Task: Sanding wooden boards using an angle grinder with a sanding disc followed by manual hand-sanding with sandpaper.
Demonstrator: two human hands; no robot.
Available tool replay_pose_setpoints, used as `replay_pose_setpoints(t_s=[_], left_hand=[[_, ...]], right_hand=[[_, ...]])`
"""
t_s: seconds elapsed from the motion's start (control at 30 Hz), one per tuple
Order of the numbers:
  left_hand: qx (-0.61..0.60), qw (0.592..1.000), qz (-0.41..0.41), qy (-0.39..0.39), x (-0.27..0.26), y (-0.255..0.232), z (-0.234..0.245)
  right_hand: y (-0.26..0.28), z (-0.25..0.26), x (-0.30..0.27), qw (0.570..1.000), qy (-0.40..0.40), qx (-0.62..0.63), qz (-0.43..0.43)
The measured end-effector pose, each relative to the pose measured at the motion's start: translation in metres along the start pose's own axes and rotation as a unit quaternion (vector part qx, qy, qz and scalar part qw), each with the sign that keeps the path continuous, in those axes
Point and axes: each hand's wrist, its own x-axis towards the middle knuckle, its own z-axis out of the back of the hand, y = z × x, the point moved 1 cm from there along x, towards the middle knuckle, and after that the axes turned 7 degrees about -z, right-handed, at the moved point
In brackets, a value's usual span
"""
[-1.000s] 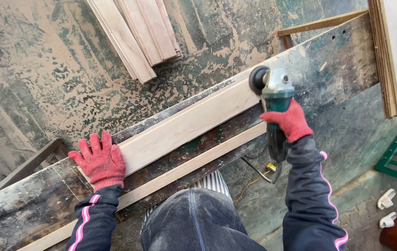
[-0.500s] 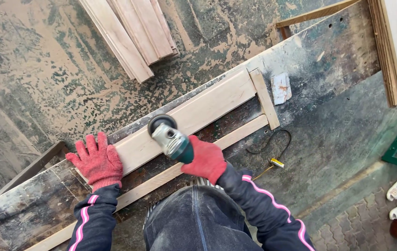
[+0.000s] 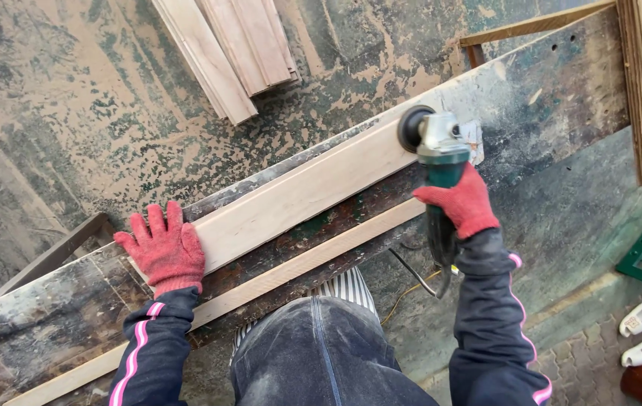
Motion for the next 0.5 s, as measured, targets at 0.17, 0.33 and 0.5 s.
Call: replay_pose_setpoints(t_s=[0.17,0.33,0.5], left_hand=[[-0.022,0.999,0.0,-0.025,-0.002,-0.005,0.011],[-0.02,0.999,0.0,-0.041,0.0,0.0,-0.005],[-0.027,0.999,0.005,-0.04,0.002,-0.001,-0.002]], right_hand=[[0.009,-0.028,-0.036,0.999,0.037,0.011,-0.018],[0.044,-0.092,-0.102,0.979,0.125,-0.16,0.007],[0.058,-0.162,-0.152,0.929,0.205,-0.275,0.136]])
